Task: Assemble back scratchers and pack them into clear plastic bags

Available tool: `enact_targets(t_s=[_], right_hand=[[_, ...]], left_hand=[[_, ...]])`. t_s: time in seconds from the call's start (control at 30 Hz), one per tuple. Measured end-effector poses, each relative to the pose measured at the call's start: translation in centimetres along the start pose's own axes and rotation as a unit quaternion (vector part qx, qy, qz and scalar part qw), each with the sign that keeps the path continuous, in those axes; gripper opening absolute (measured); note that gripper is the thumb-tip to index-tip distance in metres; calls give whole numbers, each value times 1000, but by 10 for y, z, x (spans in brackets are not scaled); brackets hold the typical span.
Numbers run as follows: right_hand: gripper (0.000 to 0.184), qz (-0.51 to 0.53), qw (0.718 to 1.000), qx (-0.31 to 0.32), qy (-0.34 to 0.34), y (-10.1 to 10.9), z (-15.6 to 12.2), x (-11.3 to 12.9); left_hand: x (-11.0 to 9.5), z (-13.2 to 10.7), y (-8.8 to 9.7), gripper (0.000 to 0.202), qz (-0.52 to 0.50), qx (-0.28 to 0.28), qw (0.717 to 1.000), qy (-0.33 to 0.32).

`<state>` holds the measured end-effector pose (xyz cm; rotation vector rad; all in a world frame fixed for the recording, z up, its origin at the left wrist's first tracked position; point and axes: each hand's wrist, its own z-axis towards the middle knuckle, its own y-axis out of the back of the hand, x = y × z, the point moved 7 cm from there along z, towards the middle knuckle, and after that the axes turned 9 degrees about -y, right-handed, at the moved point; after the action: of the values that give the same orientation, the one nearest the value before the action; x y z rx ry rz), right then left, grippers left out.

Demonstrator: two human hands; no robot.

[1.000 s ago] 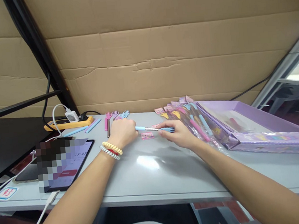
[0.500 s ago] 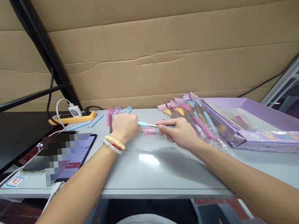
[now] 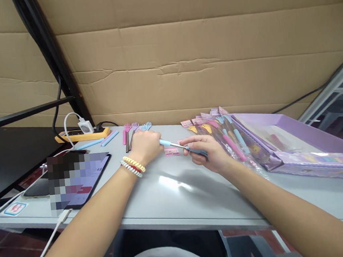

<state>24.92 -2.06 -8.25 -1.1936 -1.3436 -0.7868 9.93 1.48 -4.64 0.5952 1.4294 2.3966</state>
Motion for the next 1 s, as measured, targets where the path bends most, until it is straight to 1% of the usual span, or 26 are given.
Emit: enact_targets(t_s=[0.1,0.23,0.4,0.67,0.83,1.0], right_hand=[[30,-10,1000,7,-15,-5,2,-7],[29,-4,999,-2,-35,-6,3,-12],[30,36,998,0,-60,-9,1,-13],[32,47,996,14,-70,-9,1,-15],[32,46,995,17,-83,-9,1,-17],[32,21,997,15,-72,-6,6,-17]], left_hand=[[-1,0,-6,31,-8,24,1000,-3],[1,1,-9,35,-2,45,999,10],[-1,0,-8,33,10,50,999,11],[-7,-2,-4,44,21,70,997,7],[-9,-4,-3,41,21,93,995,9],[-11,-1,-11,35,12,97,995,-5]])
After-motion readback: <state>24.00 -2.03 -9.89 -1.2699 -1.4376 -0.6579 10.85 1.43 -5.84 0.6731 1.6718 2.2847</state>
